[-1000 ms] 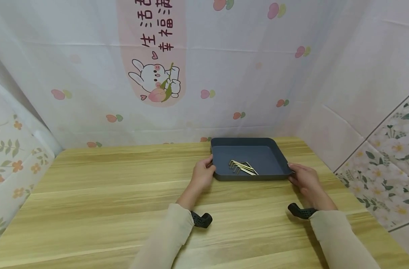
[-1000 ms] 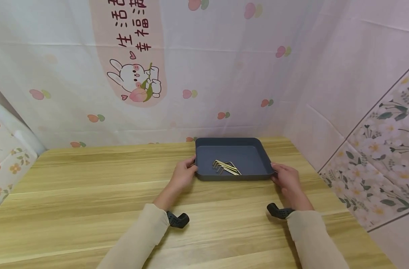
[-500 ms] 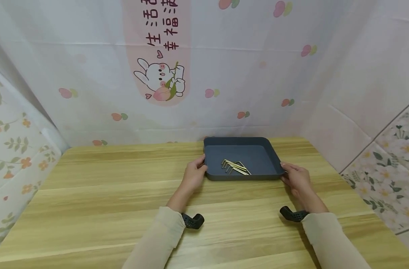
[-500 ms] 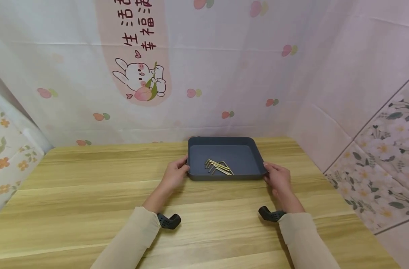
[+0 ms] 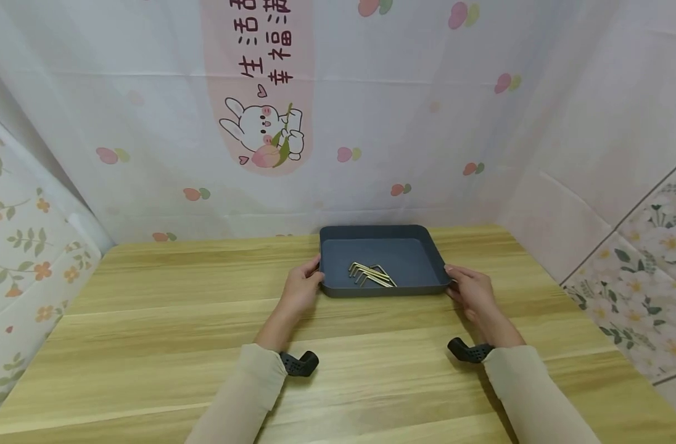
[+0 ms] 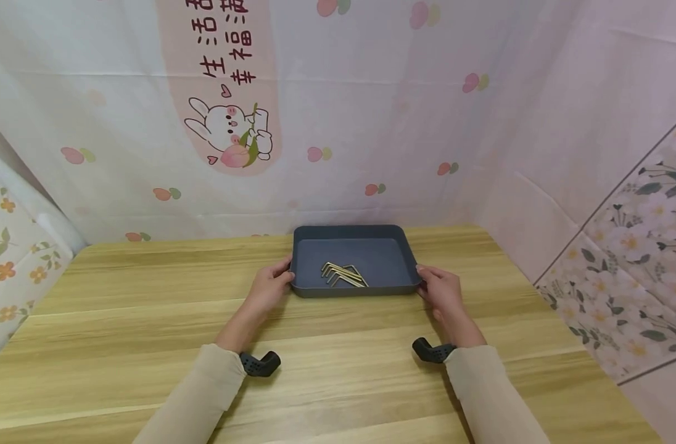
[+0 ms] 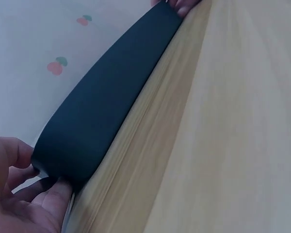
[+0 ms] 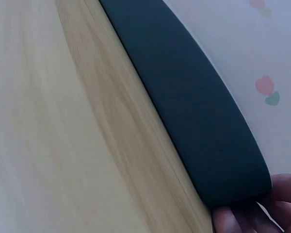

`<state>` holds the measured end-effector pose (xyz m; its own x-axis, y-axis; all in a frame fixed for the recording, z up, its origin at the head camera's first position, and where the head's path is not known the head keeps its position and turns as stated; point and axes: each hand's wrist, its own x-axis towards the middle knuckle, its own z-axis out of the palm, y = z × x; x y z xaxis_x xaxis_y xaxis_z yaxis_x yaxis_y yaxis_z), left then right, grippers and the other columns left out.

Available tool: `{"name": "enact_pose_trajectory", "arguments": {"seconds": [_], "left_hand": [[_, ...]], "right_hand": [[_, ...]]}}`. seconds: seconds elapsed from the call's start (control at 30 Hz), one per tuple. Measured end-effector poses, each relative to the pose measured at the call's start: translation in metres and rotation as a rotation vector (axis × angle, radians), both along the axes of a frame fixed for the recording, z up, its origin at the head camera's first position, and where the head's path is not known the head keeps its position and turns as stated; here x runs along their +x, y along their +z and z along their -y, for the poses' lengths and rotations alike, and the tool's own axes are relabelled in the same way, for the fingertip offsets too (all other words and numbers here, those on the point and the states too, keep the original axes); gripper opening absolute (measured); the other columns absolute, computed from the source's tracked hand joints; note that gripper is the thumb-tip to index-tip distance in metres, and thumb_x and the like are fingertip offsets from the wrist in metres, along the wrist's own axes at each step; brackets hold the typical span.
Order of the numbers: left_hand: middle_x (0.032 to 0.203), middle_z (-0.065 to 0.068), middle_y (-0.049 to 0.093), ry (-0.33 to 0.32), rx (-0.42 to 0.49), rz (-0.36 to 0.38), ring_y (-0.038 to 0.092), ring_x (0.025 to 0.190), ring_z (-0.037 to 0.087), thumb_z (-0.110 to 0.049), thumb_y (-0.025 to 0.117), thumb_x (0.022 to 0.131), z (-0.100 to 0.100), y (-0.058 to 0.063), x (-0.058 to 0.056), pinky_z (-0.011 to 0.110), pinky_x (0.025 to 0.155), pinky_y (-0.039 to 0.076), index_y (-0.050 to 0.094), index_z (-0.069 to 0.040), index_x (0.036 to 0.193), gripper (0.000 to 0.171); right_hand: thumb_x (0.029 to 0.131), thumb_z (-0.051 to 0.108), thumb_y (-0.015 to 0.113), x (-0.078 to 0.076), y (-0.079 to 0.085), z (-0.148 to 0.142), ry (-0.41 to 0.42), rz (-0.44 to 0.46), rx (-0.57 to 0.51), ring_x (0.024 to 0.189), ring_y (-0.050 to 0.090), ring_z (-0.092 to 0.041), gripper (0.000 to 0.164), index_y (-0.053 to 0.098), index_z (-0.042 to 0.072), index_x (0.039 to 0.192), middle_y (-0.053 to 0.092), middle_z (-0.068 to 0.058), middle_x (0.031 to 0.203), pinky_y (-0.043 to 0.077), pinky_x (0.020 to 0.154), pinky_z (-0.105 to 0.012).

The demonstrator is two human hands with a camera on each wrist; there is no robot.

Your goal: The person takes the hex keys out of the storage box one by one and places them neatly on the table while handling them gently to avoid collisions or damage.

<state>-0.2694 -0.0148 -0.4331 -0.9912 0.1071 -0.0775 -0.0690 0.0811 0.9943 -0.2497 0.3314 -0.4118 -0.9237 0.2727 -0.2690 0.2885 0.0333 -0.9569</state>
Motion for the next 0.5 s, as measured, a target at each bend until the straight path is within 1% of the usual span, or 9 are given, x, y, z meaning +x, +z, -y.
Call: {"name": "enact_pose_trajectory", "arguments": {"seconds": [0.07,0.13,0.27,0.37,0.5], "left_hand": [[0.16,0.014,0.041,0.006,0.012,0.002,0.039,0.149,0.027,-0.002,0.049,0.102,0.007,0.0,-0.001,0.042,0.115,0.043,0.04,-0.004,0.154,0.053],[0.16,0.015,0.041,0.011,0.025,0.006,0.039,0.148,0.027,-0.002,0.049,0.101,0.013,0.0,-0.001,0.044,0.115,0.043,0.04,-0.003,0.154,0.053],[0.161,0.016,0.039,0.008,0.013,0.017,0.04,0.147,0.028,-0.003,0.049,0.102,0.027,-0.001,-0.001,0.045,0.114,0.045,0.039,-0.004,0.154,0.054],[0.162,0.014,0.038,0.006,0.004,0.035,0.042,0.146,0.027,-0.005,0.05,0.103,0.038,0.0,0.0,0.041,0.11,0.048,0.039,-0.008,0.156,0.054],[0.162,0.013,0.038,0.017,0.007,0.053,0.044,0.144,0.025,-0.006,0.049,0.103,0.051,0.001,0.001,0.025,0.096,0.051,0.038,-0.01,0.156,0.054]], "right_hand": [[0.104,0.022,0.056,-0.002,0.001,0.005,0.013,-0.005,-0.001,0.086,0.064,0.01,0.052,0.046,-0.002,0.149,0.065,0.007,0.113,0.057,0.075,-0.013],[0.104,0.022,0.056,-0.003,0.001,0.011,0.024,-0.007,0.006,0.086,0.064,0.009,0.051,0.048,-0.002,0.148,0.065,0.008,0.111,0.057,0.075,-0.013],[0.105,0.022,0.056,-0.005,0.001,0.023,0.03,-0.003,0.02,0.087,0.065,0.008,0.048,0.05,-0.001,0.146,0.065,0.002,0.118,0.057,0.074,-0.013],[0.105,0.021,0.056,-0.007,-0.001,0.031,0.031,-0.002,0.017,0.087,0.066,0.007,0.047,0.051,-0.002,0.146,0.066,-0.001,0.122,0.057,0.074,-0.013],[0.105,0.021,0.055,-0.011,-0.003,0.041,0.046,-0.004,0.005,0.088,0.066,0.006,0.046,0.052,-0.002,0.145,0.063,-0.007,0.133,0.057,0.075,-0.013]]}}
